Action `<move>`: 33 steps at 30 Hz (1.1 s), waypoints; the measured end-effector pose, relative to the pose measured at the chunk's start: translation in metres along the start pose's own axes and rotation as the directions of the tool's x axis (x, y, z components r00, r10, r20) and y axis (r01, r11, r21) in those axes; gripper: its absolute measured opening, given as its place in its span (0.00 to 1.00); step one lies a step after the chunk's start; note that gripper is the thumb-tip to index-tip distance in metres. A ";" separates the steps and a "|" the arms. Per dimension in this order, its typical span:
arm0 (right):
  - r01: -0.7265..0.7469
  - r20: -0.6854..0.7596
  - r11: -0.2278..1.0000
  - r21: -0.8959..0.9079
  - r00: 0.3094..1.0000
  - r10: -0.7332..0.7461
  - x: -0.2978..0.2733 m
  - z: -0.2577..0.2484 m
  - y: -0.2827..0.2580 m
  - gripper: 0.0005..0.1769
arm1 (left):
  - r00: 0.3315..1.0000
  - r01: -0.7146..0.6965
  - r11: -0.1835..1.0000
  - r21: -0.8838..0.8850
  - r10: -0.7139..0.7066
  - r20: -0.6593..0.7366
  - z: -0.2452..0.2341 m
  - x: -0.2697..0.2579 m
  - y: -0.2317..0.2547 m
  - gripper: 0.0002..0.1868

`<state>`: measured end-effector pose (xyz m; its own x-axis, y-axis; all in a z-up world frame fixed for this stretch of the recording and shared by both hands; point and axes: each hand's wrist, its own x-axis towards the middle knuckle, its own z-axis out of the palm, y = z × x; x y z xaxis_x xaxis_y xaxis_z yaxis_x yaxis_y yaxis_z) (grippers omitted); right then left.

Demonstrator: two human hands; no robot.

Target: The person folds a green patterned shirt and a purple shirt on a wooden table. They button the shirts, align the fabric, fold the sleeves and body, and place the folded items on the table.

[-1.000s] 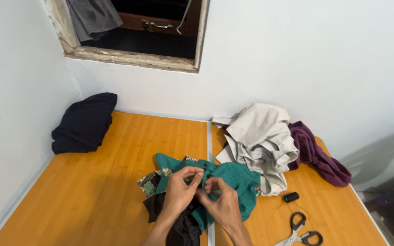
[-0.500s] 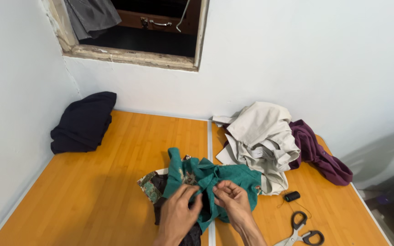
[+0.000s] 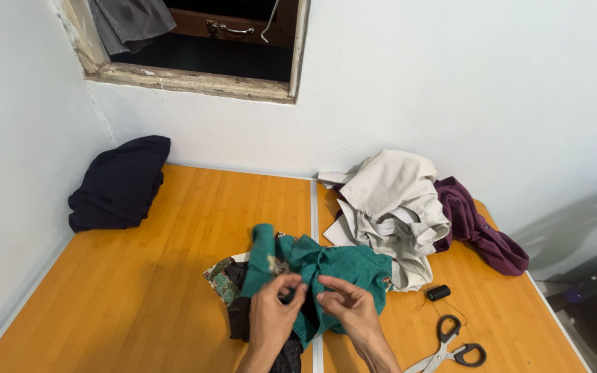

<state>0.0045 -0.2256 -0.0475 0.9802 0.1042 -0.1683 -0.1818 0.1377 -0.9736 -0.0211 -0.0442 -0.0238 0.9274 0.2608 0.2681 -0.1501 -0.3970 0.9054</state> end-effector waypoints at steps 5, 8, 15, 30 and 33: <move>-0.006 -0.071 0.996 0.085 0.997 0.012 -0.005 0.010 0.000 0.25 | 0.996 0.068 0.997 0.035 -0.070 0.059 -0.012 -0.004 0.020 0.10; 0.034 -0.045 0.994 0.106 0.999 -0.029 -0.005 0.015 -0.003 0.26 | 0.990 0.115 0.989 -0.091 -0.107 0.091 -0.013 -0.005 0.024 0.09; -0.021 -0.076 0.992 0.125 0.997 0.030 -0.005 0.019 -0.008 0.27 | 0.938 0.322 0.919 -0.229 -0.276 0.210 -0.016 -0.006 0.019 0.09; 0.157 -0.042 0.987 -0.045 0.986 -0.159 -0.014 0.031 -0.013 0.30 | 0.950 0.297 0.883 -0.364 -0.234 0.207 -0.011 -0.001 0.025 0.09; 0.208 -0.037 0.978 -0.007 0.977 -0.208 -0.010 0.034 -0.016 0.32 | 0.991 -0.020 0.965 -0.260 0.053 0.121 -0.017 0.010 0.033 0.10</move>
<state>-0.0046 -0.1953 -0.0249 0.9988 0.0372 0.0326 0.0267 0.1494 -0.9884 -0.0228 -0.0397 0.0148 0.9528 0.1304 0.2740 -0.2525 -0.1600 0.9543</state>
